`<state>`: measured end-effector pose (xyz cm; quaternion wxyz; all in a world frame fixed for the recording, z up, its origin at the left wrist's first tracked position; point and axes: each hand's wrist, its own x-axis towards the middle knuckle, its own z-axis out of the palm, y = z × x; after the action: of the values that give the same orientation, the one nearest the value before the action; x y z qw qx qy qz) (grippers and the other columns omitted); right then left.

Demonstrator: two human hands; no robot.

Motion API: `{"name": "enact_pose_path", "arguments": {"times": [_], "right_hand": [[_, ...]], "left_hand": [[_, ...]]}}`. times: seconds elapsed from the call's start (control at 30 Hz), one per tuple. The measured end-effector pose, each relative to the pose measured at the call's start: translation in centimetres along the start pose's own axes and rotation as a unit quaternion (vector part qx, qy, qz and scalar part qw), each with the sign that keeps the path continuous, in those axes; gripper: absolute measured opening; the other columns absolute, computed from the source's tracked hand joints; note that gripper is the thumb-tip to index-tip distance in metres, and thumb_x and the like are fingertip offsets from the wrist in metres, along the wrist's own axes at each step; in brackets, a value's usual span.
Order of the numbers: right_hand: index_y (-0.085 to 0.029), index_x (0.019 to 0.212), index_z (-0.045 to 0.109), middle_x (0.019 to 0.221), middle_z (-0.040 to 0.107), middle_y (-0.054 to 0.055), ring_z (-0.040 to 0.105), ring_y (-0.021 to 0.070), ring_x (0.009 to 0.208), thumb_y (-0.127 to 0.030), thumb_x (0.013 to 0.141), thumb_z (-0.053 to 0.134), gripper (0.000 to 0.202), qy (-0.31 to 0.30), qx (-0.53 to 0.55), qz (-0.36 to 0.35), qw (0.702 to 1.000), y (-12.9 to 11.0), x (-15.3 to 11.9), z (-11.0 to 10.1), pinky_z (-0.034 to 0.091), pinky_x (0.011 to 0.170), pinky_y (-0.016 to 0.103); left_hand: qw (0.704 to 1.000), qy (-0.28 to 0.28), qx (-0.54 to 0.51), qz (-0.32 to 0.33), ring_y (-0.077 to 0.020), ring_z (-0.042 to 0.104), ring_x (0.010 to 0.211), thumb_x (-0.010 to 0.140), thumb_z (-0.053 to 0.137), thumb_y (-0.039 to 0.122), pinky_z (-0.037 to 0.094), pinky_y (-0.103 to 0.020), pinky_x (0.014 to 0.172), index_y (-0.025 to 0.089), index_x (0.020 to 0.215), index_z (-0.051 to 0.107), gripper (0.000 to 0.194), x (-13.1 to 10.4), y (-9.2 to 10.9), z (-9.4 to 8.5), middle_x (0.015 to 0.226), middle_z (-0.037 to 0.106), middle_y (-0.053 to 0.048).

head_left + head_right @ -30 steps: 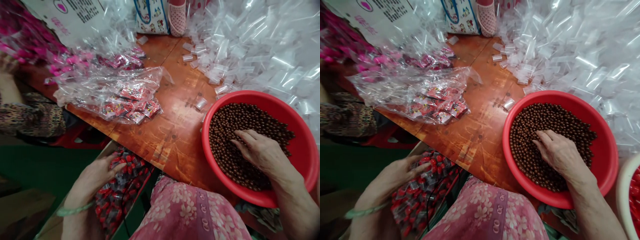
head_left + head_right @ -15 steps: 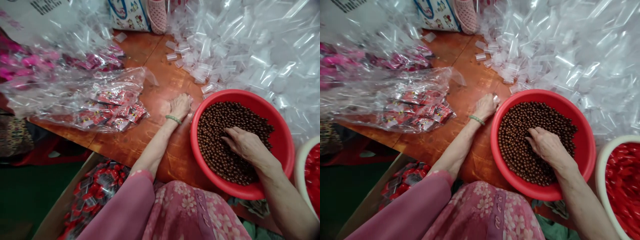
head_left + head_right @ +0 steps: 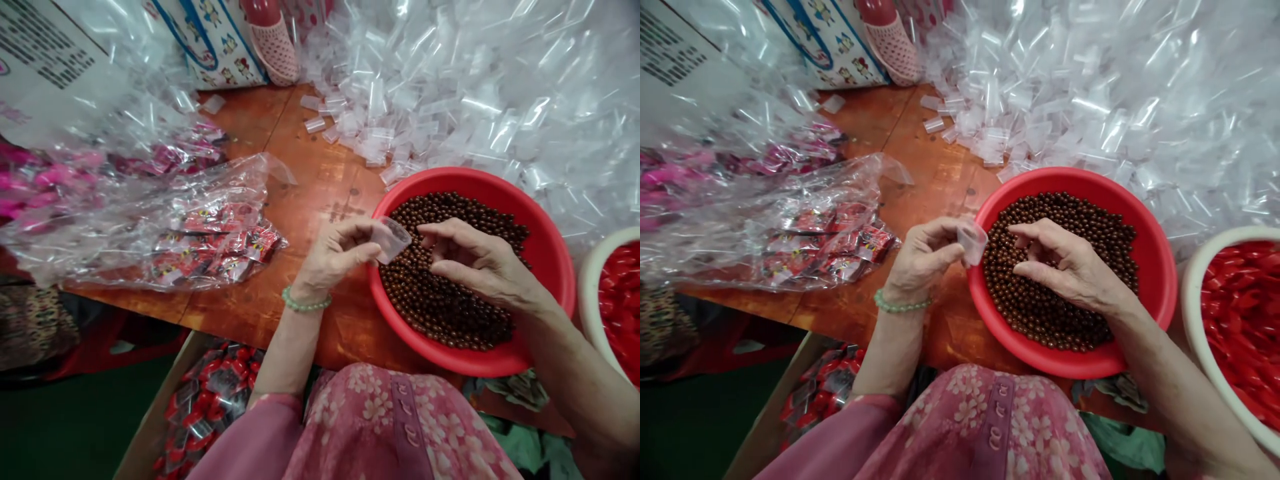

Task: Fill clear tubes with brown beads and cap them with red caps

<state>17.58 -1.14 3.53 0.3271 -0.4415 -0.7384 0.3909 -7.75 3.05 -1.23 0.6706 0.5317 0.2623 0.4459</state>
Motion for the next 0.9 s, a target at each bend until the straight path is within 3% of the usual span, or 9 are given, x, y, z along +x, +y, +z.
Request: {"name": "enact_pose_path", "arguments": {"times": [0.1,0.17,0.4,0.47,0.57,0.67,0.77,0.9], "right_hand": [[-0.032,0.137,0.069,0.085,0.055,-0.002,0.056,0.0119,0.077,-0.046,0.086,0.082,0.055,-0.021,0.072,-0.017,0.997,-0.2,0.3,0.1,0.049,0.07,0.026],[-0.035,0.133,0.072,0.086,0.056,-0.002,0.055,0.0124,0.079,-0.046,0.083,0.084,0.052,-0.038,0.091,-0.025,0.995,-0.2,0.2,0.1,0.048,0.071,0.027],[-0.031,0.116,0.079,0.105,0.067,0.005,0.061,0.0191,0.098,-0.055,0.078,0.086,0.046,-0.042,0.144,-0.003,0.989,0.5,-0.3,0.9,0.054,0.081,0.032],[-0.029,0.11,0.078,0.111,0.068,0.006,0.062,0.0212,0.103,-0.059,0.077,0.085,0.045,-0.033,0.136,0.009,0.99,0.8,-0.3,0.6,0.055,0.084,0.035],[-0.026,0.115,0.074,0.116,0.071,0.007,0.065,0.0207,0.095,-0.055,0.082,0.082,0.045,-0.02,0.036,0.02,0.999,1.3,0.0,-0.8,0.054,0.081,0.035],[-0.019,0.109,0.074,0.096,0.073,0.008,0.064,0.0201,0.079,-0.042,0.094,0.068,0.029,-0.056,-0.181,0.034,0.981,1.6,0.6,-2.2,0.05,0.074,0.034],[-0.019,0.095,0.075,0.089,0.071,0.009,0.065,0.0209,0.081,-0.036,0.101,0.052,0.029,-0.11,-0.274,0.007,0.956,1.8,1.5,-2.3,0.05,0.076,0.034],[-0.02,0.11,0.073,0.102,0.074,0.01,0.068,0.0215,0.093,-0.03,0.099,0.048,0.029,-0.126,-0.25,0.004,0.96,2.9,2.0,-1.6,0.053,0.086,0.035]], "left_hand": [[0.994,-0.078,-0.03,-0.065,-0.0131,0.069,0.067,0.081,0.085,0.043,0.058,-0.023,0.064,0.017,0.096,0.078,0.031,-0.6,0.7,2.1,0.079,0.075,-0.004],[0.99,-0.102,-0.042,-0.088,-0.0149,0.071,0.069,0.079,0.086,0.045,0.059,-0.025,0.066,0.017,0.095,0.079,0.033,-0.6,0.5,2.7,0.08,0.076,-0.005],[0.984,-0.115,0.007,-0.137,-0.0138,0.068,0.068,0.079,0.084,0.054,0.059,-0.025,0.066,0.015,0.093,0.079,0.042,0.1,0.5,3.4,0.078,0.074,-0.004],[0.988,-0.086,0.018,-0.128,-0.0117,0.067,0.066,0.081,0.083,0.052,0.059,-0.023,0.065,0.015,0.097,0.077,0.041,0.2,0.3,3.8,0.079,0.074,-0.004],[0.997,0.013,0.05,-0.059,-0.0137,0.073,0.084,0.088,0.077,0.046,0.061,-0.023,0.074,0.017,0.113,0.071,0.038,0.1,-0.5,4.8,0.104,0.077,-0.007],[0.992,0.078,0.102,0.011,-0.0192,0.071,0.117,0.098,0.064,0.039,0.062,-0.029,0.095,0.021,0.128,0.063,0.036,-0.3,-1.5,5.6,0.134,0.069,-0.01],[0.982,0.069,0.174,0.021,-0.0206,0.069,0.122,0.103,0.053,0.034,0.057,-0.037,0.108,0.02,0.129,0.063,0.031,-0.4,-1.6,5.8,0.132,0.071,-0.01],[0.973,0.028,0.229,0.018,-0.0225,0.068,0.12,0.103,0.05,0.03,0.055,-0.041,0.113,0.018,0.122,0.068,0.029,-0.1,-1.2,5.5,0.127,0.073,-0.01]]}}
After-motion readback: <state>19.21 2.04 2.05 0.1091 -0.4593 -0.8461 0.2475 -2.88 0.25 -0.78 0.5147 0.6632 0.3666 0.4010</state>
